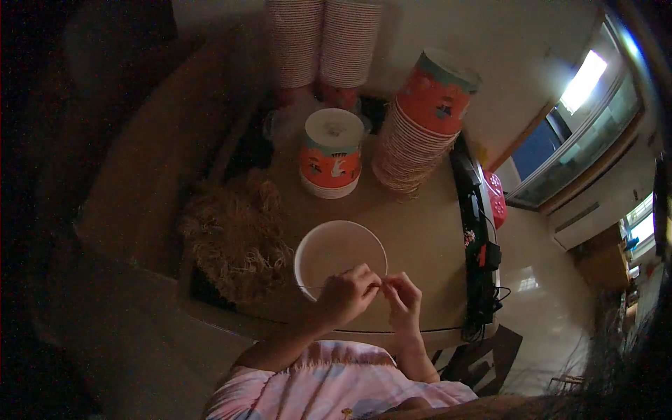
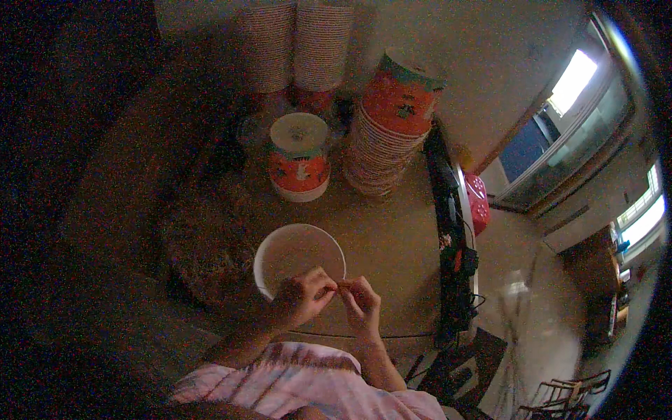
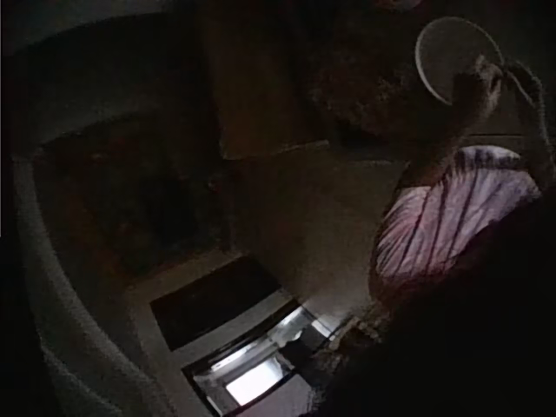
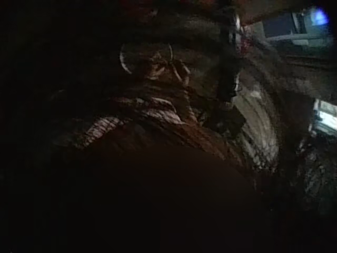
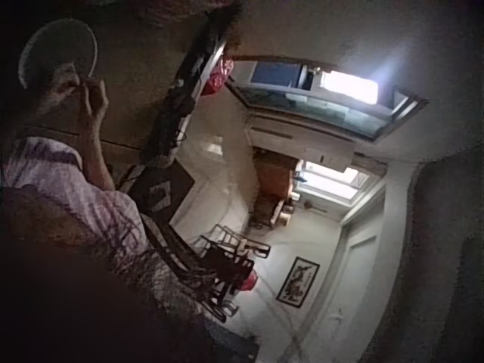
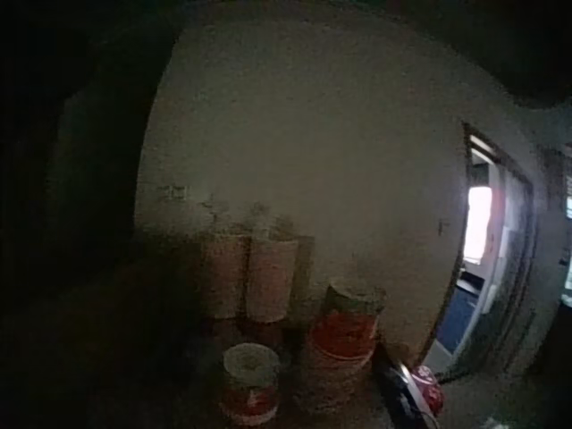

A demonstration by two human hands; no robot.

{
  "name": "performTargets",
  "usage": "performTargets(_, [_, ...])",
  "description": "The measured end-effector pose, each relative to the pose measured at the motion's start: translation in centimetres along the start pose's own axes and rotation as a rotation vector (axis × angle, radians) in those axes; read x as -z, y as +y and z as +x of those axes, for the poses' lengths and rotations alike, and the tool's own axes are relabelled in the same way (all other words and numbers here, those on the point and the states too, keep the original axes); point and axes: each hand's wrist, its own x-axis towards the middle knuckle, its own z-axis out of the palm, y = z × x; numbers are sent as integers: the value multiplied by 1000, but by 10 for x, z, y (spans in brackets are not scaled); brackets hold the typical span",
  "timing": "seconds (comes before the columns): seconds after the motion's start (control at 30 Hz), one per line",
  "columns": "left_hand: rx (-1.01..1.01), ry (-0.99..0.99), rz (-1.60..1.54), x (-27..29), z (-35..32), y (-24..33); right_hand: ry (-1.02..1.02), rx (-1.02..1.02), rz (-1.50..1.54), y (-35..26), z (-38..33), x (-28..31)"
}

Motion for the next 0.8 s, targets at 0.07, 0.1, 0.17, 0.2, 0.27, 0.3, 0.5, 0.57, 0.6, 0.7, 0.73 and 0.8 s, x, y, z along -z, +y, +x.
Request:
performTargets(0.07, [24,30,-60,-2,0,-2,-33,57,-27,0,2,3])
performTargets(0.1, [25,31,-61,-2,0,-2,-65,113,-51,0,3,4])
performTargets(0.17, [-20,76,-98,-1,0,-2,-83,129,-104,5,5,11])
performTargets(0.2, [-19,77,-99,0,1,0,-99,145,-156,6,6,14])
performTargets(0.27, [0,34,-126,3,1,3,-110,154,-133,4,7,16])
performTargets(0.3, [0,33,-127,3,1,3,-121,164,-110,4,7,16])
performTargets(0.5, [23,-29,-148,2,0,-1,-70,211,-229,6,8,15])
performTargets(0.57, [42,-38,-139,4,1,1,-38,269,-332,3,7,13])
performTargets(0.6, [43,-39,-138,4,1,0,-6,327,-437,2,6,11])
performTargets(0.7, [24,-3,-155,2,1,0,127,403,-523,9,3,6])
performTargets(0.73, [26,5,-155,3,2,1,131,402,-523,10,1,5])
performTargets(0.8, [28,13,-154,2,1,2,147,386,-467,13,0,5])
